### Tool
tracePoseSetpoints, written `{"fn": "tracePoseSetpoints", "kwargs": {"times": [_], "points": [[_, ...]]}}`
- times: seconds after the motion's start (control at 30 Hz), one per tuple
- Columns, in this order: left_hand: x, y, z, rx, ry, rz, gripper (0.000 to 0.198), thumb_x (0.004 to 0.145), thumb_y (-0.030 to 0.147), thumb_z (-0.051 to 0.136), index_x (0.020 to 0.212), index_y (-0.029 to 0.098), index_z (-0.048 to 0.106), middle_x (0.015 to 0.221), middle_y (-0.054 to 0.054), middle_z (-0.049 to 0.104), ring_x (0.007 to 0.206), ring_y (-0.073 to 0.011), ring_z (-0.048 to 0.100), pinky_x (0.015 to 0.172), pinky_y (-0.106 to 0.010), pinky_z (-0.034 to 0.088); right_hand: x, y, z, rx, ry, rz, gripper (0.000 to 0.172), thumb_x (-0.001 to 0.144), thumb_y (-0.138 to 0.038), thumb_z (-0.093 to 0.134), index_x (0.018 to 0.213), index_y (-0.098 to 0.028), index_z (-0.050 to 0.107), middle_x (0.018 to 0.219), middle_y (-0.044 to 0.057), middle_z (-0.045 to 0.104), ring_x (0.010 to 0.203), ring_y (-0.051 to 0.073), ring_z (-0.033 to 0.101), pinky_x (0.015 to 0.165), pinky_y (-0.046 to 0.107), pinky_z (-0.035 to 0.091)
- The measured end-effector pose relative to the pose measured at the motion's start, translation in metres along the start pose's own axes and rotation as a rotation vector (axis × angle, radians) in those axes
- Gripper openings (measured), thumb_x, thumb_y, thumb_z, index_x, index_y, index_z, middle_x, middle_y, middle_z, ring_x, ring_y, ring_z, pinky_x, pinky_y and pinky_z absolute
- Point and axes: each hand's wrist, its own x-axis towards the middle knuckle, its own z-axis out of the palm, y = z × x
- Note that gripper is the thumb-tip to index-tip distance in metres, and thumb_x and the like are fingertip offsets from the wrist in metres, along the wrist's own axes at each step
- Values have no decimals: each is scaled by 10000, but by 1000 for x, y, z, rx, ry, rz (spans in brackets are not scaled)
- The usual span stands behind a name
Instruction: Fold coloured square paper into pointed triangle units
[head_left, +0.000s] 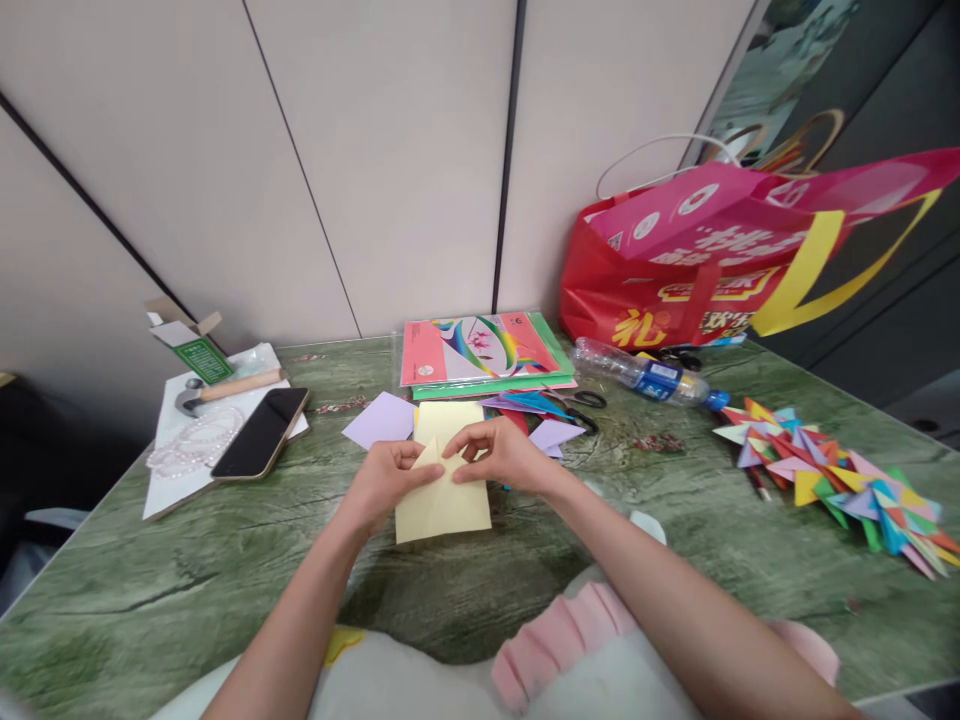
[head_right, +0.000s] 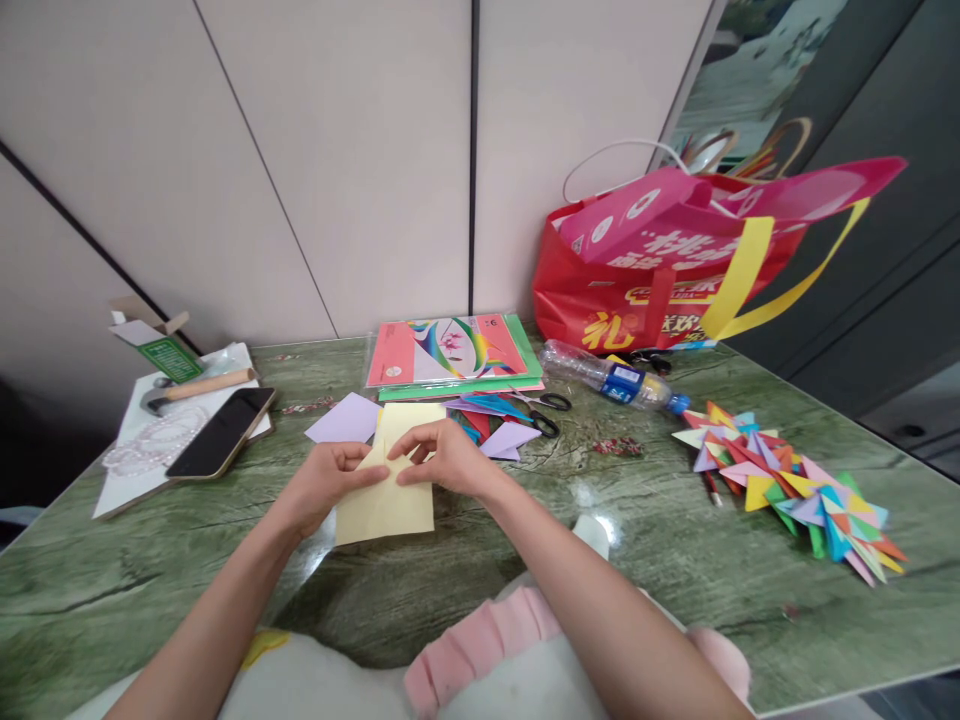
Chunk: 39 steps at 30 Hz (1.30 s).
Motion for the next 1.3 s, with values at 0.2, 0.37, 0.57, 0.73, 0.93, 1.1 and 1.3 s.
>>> {"fn": "tracePoseSetpoints", "kwargs": {"times": [0.2, 0.37, 0.57, 0.73, 0.93, 1.1, 1.3], "points": [[1, -2, -1, 41, 8, 34, 283, 523, 336, 760, 674, 131, 637, 564, -7, 666, 464, -130, 574, 453, -206, 380, 0, 0, 1, 20, 6, 21, 272, 521, -285, 763, 753, -162, 693, 677, 6, 632, 555, 102, 501, 533, 227, 408], [1, -2, -1, 33, 9, 43, 265, 545, 335, 748, 677, 134, 636, 563, -1, 665, 455, -116, 565, 449, -198, 372, 1, 1, 0, 30, 19, 5, 268, 535, -283, 757, 767, -164, 697, 659, 0, 625, 572, 107, 511, 539, 226, 403], [-1, 1, 0, -4, 12, 42, 265, 540, 324, 757, 667, 130, 627, 548, 4, 656, 450, -109, 558, 446, -193, 371, 0, 0, 1, 44, 14, 11, 246, 567, -251, 744, 789, -159, 694, 626, -11, 604, 555, 96, 500, 526, 216, 395], [-1, 1, 1, -24, 11, 73, 272, 535, 328, 761, 671, 128, 635, 567, 1, 661, 462, -112, 562, 455, -197, 379, 1, 2, 1, 65, 38, -5, 259, 566, -252, 749, 794, -151, 678, 683, 5, 624, 579, 100, 529, 556, 225, 420], [0, 0, 3, 40, 35, 112, 235, 580, 319, 721, 687, 129, 634, 595, 0, 659, 487, -113, 557, 456, -192, 377, 4, 5, 7, 95, 137, 7, 304, 628, -326, 703, 866, -140, 670, 767, 46, 670, 691, 150, 598, 655, 278, 455], [1, -2, 3, 149, 17, 159, 211, 616, 312, 684, 681, 121, 622, 561, 11, 616, 474, -97, 514, 438, -180, 342, 4, 6, 13, 140, 182, 22, 245, 670, -364, 661, 753, -136, 699, 751, 40, 683, 665, 146, 587, 628, 264, 436], [1, -2, 5, 216, 8, 175, 212, 631, 317, 664, 676, 117, 608, 535, 21, 584, 457, -81, 476, 435, -172, 305, 4, 5, 15, 214, 217, 64, 220, 640, -346, 686, 714, -139, 696, 692, 19, 665, 614, 114, 548, 578, 236, 410]]}}
